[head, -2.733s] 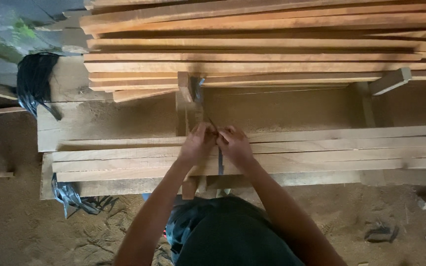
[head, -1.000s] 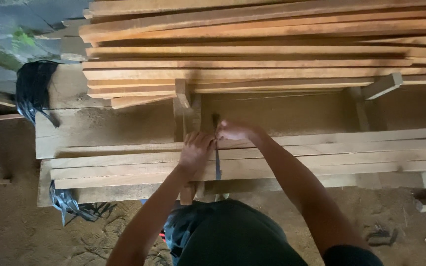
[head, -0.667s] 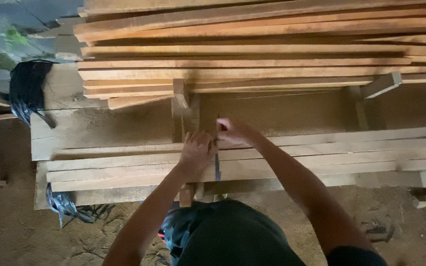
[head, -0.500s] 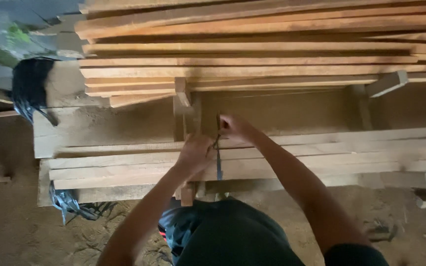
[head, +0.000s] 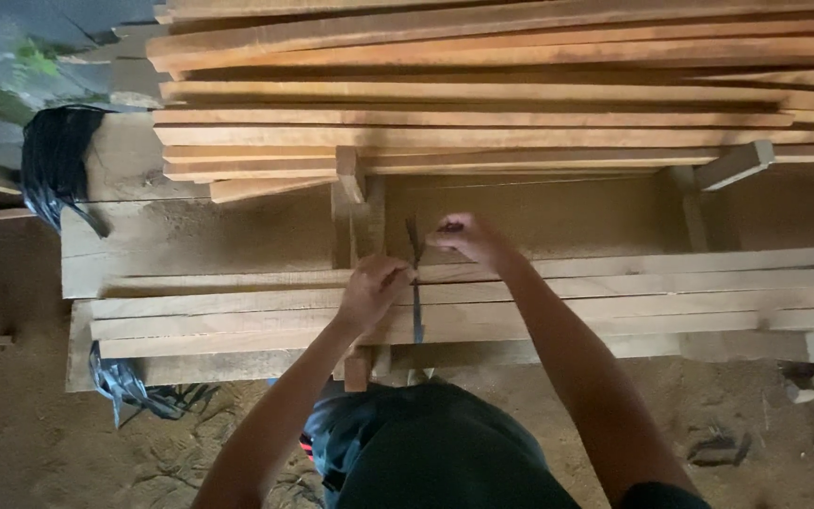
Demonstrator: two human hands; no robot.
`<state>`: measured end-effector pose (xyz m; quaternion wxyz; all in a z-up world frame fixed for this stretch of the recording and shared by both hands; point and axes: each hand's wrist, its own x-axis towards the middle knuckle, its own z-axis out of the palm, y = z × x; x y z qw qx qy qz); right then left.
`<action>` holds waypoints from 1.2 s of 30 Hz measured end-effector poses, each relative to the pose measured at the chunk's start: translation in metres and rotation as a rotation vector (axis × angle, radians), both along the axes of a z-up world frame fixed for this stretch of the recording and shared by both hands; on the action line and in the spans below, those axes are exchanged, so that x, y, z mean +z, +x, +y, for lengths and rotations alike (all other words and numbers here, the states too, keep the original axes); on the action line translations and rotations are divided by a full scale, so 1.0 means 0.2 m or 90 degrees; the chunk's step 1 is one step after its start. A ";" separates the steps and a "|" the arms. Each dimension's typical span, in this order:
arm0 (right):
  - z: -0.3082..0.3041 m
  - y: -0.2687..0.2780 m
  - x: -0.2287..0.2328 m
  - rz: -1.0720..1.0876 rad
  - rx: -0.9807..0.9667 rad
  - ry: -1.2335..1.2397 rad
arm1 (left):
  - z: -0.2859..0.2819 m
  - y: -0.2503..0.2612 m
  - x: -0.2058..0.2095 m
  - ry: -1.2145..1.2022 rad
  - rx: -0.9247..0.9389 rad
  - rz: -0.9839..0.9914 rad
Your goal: Bundling wood planks together using rubber strips.
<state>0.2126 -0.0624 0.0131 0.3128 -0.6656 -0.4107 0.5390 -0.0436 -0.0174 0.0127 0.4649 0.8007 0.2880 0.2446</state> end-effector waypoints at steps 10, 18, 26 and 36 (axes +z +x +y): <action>0.14 -0.22 -0.24 0.438 -0.292 -0.038 | 0.03 0.01 0.06 -0.085 -0.035 0.027; 0.20 -0.25 -0.39 0.143 -0.266 -0.111 | 0.02 0.06 0.02 -0.112 0.025 0.017; 0.35 -0.26 -0.74 0.129 -0.281 -0.093 | 0.01 0.03 -0.08 -0.026 0.011 0.028; 0.27 -0.24 -1.14 0.289 -0.515 0.103 | 0.00 0.02 -0.13 0.045 0.009 0.067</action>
